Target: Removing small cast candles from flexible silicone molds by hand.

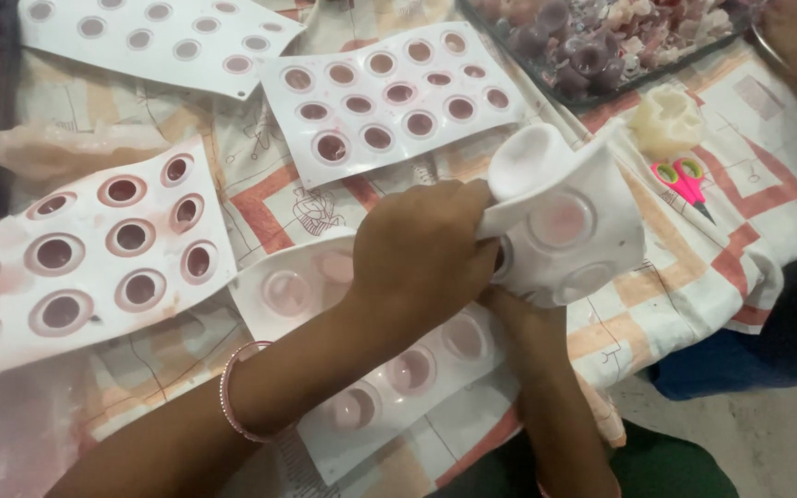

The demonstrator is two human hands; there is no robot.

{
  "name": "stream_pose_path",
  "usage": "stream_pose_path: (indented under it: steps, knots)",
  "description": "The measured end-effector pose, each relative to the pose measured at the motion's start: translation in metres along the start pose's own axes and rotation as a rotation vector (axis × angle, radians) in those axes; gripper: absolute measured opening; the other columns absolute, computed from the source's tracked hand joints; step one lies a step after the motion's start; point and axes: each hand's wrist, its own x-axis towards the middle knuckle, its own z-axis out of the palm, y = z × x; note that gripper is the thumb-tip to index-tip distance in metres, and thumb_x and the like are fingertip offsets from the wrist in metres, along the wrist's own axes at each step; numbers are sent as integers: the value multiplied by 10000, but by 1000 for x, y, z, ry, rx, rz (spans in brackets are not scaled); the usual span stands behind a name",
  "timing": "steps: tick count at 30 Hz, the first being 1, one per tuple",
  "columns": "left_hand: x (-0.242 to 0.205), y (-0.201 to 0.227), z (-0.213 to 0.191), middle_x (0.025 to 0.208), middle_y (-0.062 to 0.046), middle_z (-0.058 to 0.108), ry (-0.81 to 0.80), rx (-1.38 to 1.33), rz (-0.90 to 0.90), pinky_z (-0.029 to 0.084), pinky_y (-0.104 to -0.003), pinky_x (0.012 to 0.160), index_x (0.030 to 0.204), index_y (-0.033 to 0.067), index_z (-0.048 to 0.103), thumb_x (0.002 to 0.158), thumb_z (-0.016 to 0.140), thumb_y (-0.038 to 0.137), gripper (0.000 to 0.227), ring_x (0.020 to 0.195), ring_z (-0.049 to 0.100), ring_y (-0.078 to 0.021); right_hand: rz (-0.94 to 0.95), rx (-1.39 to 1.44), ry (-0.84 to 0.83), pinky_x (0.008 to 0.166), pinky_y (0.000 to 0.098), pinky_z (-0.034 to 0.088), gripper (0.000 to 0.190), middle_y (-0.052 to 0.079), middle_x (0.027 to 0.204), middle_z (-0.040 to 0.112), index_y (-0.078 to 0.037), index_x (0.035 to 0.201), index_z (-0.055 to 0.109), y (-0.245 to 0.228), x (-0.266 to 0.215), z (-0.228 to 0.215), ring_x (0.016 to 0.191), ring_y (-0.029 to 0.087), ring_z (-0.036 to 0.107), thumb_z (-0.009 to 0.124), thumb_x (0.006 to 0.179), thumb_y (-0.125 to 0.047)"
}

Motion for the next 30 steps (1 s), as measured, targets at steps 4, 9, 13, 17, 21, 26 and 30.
stream_pose_path:
  steps: [4,9,13,17,21,26,30]
  knots:
    - [16,-2,-16,761,-133,695,-124,-13,-124,513,-489,659,834,83,673,840,687,200,118,720,681,-350,-14,-89,-5,874,343,578,522,106,1179,692,-3,1270,610,-10,-3,9,1056,217,682,751,767,-1]
    - [28,-23,-22,833,-140,751,-331,-130,-371,531,-483,690,1024,133,766,838,695,460,384,805,715,-351,-61,-284,-28,836,339,595,483,89,1145,722,-16,1213,661,-17,-6,10,1010,200,704,805,752,-26]
    - [32,-37,-27,867,-150,752,-409,-174,-374,526,-477,707,1027,136,785,812,714,493,423,833,718,-354,-89,-347,-45,819,336,590,439,79,1114,736,-19,1182,683,-7,-12,7,977,193,706,818,764,-45]
    - [39,-44,-29,869,-137,776,-509,-263,-529,555,-400,732,976,57,785,727,763,533,537,802,762,-270,-105,-384,-17,797,338,590,397,83,1084,745,-16,1153,694,-4,-16,6,951,193,711,818,776,-43]
    - [36,-55,-27,901,-111,822,-566,-654,-540,581,-363,746,1026,21,800,701,769,449,538,808,772,-223,-92,-240,-17,786,344,597,392,98,1079,743,-7,1155,689,0,-21,8,935,202,720,783,775,-10]
    - [37,-79,-6,1060,-133,788,-682,-660,-688,554,-320,846,1206,-17,700,698,827,395,666,947,741,-201,-91,-137,-58,789,345,599,404,100,1088,730,2,1159,677,-5,-26,10,949,197,711,782,769,17]
    - [36,-85,-2,1168,-162,758,-802,-757,-689,529,-334,909,1320,4,658,671,808,393,772,1052,702,-241,-159,-177,-131,787,343,600,386,107,1081,734,19,1153,692,-1,-28,5,942,201,705,788,779,33]
